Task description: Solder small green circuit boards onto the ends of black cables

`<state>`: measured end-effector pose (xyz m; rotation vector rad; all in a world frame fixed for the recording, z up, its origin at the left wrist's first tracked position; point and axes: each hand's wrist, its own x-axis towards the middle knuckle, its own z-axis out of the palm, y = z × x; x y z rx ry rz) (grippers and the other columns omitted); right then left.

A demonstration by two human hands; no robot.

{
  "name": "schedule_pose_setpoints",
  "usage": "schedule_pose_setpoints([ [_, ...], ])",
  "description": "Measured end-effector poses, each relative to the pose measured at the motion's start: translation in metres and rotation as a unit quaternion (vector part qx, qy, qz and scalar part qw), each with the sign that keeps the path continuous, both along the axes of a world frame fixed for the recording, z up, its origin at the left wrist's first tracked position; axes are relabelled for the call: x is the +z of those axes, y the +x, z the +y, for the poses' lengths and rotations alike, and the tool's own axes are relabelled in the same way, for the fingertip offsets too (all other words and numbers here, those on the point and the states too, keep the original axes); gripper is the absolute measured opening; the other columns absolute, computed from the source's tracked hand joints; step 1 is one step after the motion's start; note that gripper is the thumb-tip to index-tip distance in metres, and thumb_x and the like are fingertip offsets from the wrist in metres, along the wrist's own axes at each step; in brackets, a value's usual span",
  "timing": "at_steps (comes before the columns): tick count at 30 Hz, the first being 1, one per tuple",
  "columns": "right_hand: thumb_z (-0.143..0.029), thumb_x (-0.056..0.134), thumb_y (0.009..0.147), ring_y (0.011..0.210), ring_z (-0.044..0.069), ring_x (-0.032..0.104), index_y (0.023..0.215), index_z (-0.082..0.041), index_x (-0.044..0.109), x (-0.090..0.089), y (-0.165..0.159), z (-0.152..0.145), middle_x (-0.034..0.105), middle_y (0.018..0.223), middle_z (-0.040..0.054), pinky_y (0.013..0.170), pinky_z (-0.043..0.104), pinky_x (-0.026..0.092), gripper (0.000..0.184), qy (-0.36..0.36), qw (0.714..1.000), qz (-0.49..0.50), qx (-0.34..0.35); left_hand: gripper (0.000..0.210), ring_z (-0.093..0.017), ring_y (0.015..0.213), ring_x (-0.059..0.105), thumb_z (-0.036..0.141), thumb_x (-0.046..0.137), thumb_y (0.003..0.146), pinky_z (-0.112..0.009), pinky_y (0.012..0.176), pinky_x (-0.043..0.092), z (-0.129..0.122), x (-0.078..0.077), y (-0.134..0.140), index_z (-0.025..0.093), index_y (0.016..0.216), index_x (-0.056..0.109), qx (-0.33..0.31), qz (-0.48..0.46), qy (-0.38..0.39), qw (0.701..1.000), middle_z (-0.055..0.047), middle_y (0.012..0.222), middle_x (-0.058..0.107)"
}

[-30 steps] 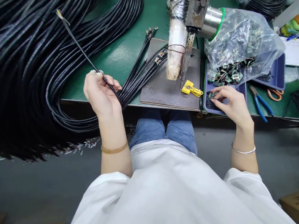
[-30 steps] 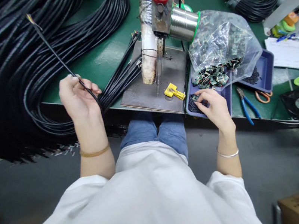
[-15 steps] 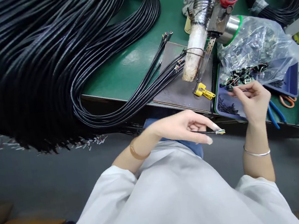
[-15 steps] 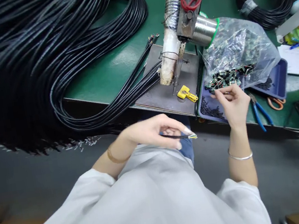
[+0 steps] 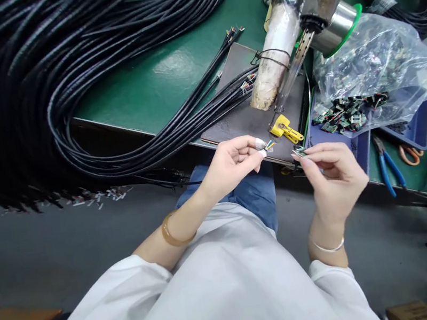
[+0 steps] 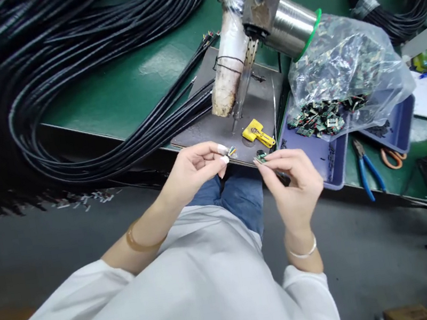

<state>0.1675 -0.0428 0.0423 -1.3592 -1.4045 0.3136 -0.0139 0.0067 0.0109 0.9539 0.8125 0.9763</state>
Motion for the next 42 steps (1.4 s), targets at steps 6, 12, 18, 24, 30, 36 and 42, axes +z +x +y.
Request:
schedule_pose_setpoints([
  [6,-0.009,0.074,0.081,0.081,0.015,0.072,0.088,-0.023,0.073,-0.016,-0.014,0.004,0.075,0.085,-0.0005,0.074,0.033,0.062,0.016,0.102,0.991,-0.077,-0.046,0.013,-0.007,0.055,0.057,0.025,0.069,0.084,-0.018,0.055,0.046,-0.007,0.002,0.008,0.013,0.088,0.067,0.016,0.111,0.101,0.989,0.001,0.065,0.063],
  [12,-0.014,0.071,0.085,0.077,0.016,0.074,0.087,-0.021,0.069,-0.018,-0.005,0.002,0.075,0.084,0.0001,0.070,0.033,0.064,0.008,0.085,0.993,0.038,-0.067,0.009,-0.009,0.060,0.058,0.023,0.065,0.091,-0.022,0.061,0.044,-0.029,-0.006,0.027,0.020,0.093,0.073,0.133,0.305,0.501,0.799,-0.001,0.069,0.070],
  [18,-0.015,0.071,0.085,0.070,0.012,0.072,0.084,-0.020,0.063,-0.013,-0.001,0.000,0.074,0.082,-0.0015,0.065,0.027,0.063,0.009,0.035,0.985,0.171,-0.011,0.030,-0.008,0.050,0.054,0.035,0.056,0.097,-0.019,0.052,0.042,-0.020,-0.020,0.029,0.013,0.083,0.071,-0.024,0.092,0.237,0.967,-0.004,0.060,0.068],
  [24,-0.012,0.073,0.082,0.083,0.017,0.075,0.086,-0.021,0.067,-0.026,-0.018,-0.001,0.077,0.089,0.0002,0.075,0.034,0.064,0.012,0.051,0.995,0.089,0.003,0.034,-0.001,0.032,0.026,0.047,0.068,0.087,-0.017,0.035,0.014,-0.005,-0.017,-0.003,0.015,0.087,0.058,-0.049,-0.078,-0.072,0.993,0.001,0.050,0.062],
  [30,-0.013,0.072,0.083,0.091,0.020,0.076,0.091,-0.024,0.066,-0.027,-0.030,0.004,0.077,0.096,0.0016,0.079,0.039,0.065,0.015,0.075,0.997,0.028,0.013,0.030,-0.001,0.033,0.029,0.044,0.069,0.088,-0.015,0.036,0.016,-0.012,-0.011,-0.004,0.019,0.093,0.053,-0.067,-0.082,-0.076,0.991,0.004,0.051,0.060],
  [36,-0.012,0.071,0.084,0.092,0.019,0.075,0.092,-0.024,0.065,-0.027,-0.036,0.000,0.077,0.098,0.0025,0.080,0.038,0.065,0.015,0.038,0.997,0.056,0.048,0.029,-0.001,0.036,0.029,0.043,0.067,0.089,-0.016,0.038,0.018,-0.014,-0.008,0.001,0.016,0.096,0.056,-0.058,-0.064,-0.055,0.995,0.005,0.053,0.058],
  [42,-0.009,0.071,0.082,0.080,0.017,0.076,0.092,-0.023,0.065,-0.039,-0.037,-0.004,0.078,0.090,0.0009,0.071,0.034,0.066,0.018,0.089,0.993,0.052,0.056,0.024,-0.002,0.041,0.039,0.034,0.070,0.084,-0.016,0.039,0.028,-0.011,-0.010,0.002,0.014,0.089,0.058,0.001,-0.035,-0.042,0.998,0.004,0.060,0.058],
])
